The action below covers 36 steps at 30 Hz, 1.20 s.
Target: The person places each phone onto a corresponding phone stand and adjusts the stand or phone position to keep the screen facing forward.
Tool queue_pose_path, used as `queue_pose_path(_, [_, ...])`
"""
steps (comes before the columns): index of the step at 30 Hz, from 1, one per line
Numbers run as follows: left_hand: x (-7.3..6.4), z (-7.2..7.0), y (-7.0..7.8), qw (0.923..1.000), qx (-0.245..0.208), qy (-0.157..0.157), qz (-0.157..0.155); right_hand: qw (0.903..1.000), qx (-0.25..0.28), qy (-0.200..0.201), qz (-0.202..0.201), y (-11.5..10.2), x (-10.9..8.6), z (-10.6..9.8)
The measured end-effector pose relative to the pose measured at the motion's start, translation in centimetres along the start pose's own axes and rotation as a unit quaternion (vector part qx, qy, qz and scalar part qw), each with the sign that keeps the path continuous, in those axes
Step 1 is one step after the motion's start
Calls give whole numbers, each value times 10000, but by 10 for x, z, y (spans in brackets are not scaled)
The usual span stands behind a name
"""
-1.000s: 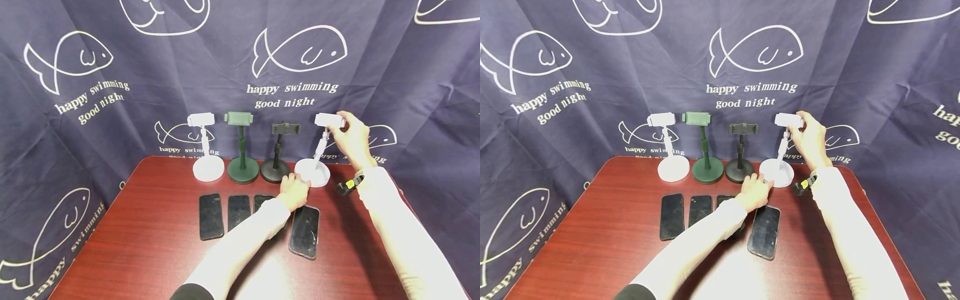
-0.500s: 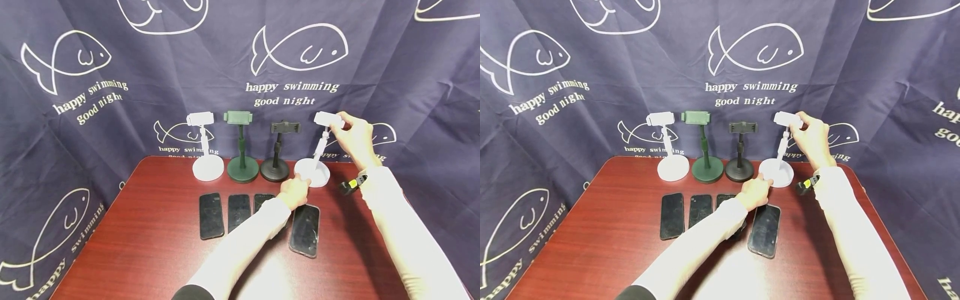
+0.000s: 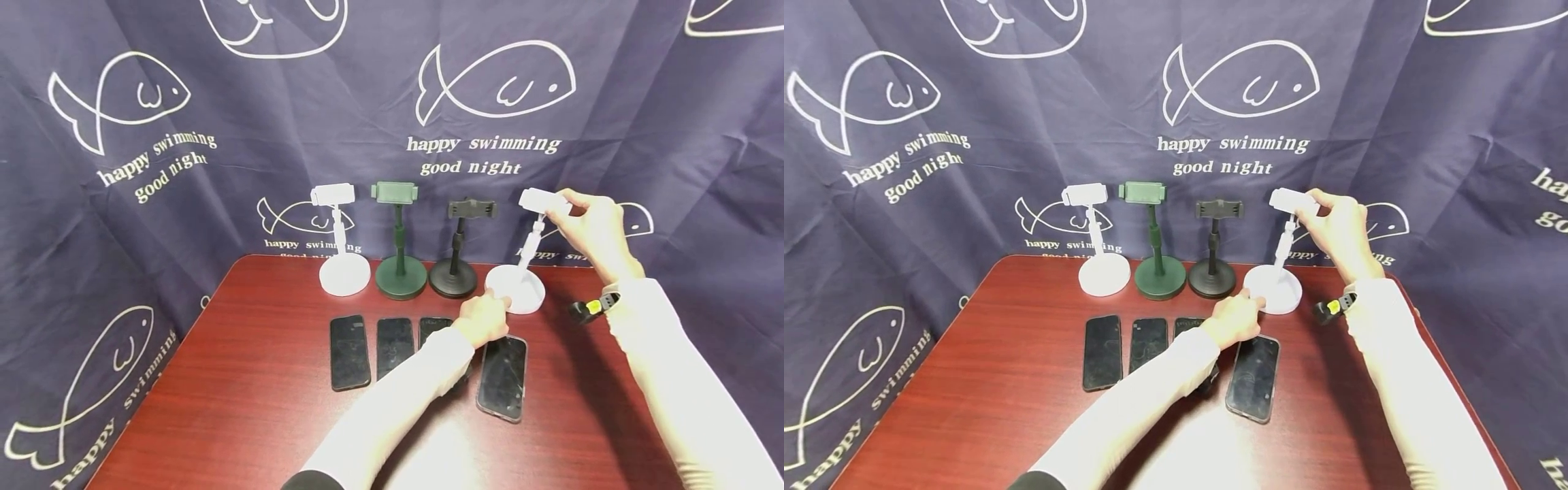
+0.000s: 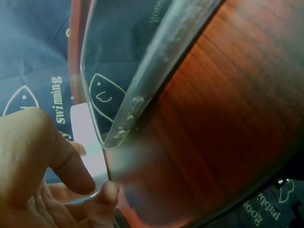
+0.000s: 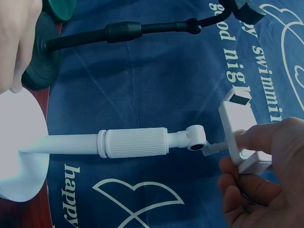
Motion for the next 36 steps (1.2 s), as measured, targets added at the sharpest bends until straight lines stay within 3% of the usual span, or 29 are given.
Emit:
queue_pose_path(11, [-7, -8, 3, 9999, 114, -23, 99, 9992, -32, -357, -192, -8, -6, -10])
queue_pose_path(22, [-18, -7, 4, 9996, 140, -82, 214, 9980, -163, -546, -257, -10, -14, -15])
queue_pose_path(36, [-30, -8, 5, 9994, 203, -135, 247, 9973, -194, -351, -615, -25, -22, -23])
Point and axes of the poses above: each hand's wrist, its own x-axis towards the middle knuckle, its own z-axis out of the palm, y = z × x, the point moved 7 cm from there along x, towards the middle knuckle, and after that the axes turned 15 degrees about -z, right-handed, at the moved point
